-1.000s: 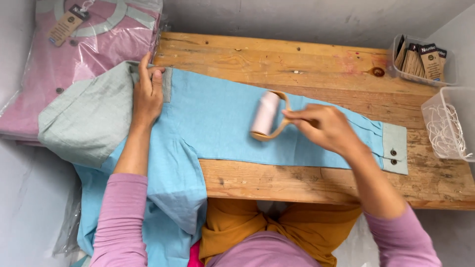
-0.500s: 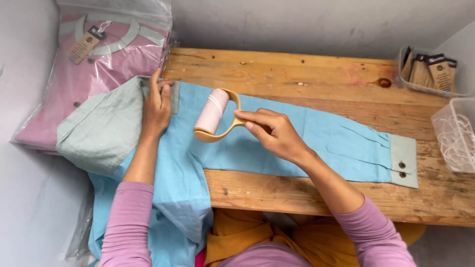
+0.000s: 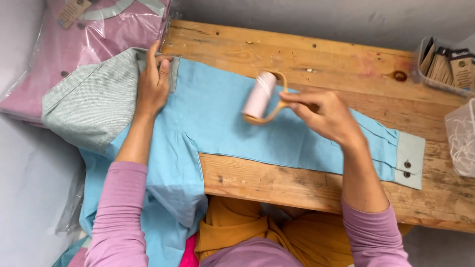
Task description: The person uses a lint roller to remove lint from a light blue shirt laid on a wooden table. They roll the tool over the front, sleeves, and back of the shirt, then fold the shirt and continue rolling the folded surface.
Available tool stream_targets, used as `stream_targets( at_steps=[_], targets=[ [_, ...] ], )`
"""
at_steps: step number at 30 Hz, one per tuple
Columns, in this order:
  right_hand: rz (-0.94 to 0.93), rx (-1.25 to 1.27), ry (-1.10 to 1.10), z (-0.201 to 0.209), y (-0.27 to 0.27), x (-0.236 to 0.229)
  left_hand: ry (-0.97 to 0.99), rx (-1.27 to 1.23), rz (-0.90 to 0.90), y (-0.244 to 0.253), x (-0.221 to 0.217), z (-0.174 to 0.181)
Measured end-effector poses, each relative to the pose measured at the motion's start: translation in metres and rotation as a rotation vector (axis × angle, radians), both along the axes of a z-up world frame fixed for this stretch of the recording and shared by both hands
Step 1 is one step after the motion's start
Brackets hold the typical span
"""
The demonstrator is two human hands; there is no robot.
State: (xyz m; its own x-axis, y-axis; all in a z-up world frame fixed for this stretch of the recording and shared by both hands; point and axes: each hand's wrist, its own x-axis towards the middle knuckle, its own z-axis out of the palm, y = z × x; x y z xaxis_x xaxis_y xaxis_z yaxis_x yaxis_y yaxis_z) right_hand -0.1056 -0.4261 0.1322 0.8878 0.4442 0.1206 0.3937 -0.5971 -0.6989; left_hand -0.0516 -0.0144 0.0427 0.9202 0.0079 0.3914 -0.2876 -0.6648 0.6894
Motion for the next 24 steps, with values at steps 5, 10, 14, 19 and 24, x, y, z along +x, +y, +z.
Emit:
stream_targets(
  at_steps=[5, 10, 14, 19, 24],
  targets=[
    [0.149, 0.09, -0.111, -0.043, 0.086, 0.033, -0.042, 0.029, -0.012, -0.001, 0.004, -0.006],
    [0.131, 0.014, -0.181, -0.068, 0.129, 0.07, -0.032, -0.023, 0.017, -0.001, 0.002, -0.003],
    [0.282, -0.06, -0.137, -0.029, 0.052, 0.05, 0.018, -0.073, 0.032, -0.002, -0.002, 0.006],
    [0.173, -0.201, 0.124, 0.003, -0.106, 0.001, 0.043, -0.122, 0.025, -0.001, -0.003, 0.007],
    [-0.069, -0.553, 0.032, 0.039, -0.123, -0.036, 0.076, -0.133, 0.034, -0.004, -0.005, 0.014]
  ],
)
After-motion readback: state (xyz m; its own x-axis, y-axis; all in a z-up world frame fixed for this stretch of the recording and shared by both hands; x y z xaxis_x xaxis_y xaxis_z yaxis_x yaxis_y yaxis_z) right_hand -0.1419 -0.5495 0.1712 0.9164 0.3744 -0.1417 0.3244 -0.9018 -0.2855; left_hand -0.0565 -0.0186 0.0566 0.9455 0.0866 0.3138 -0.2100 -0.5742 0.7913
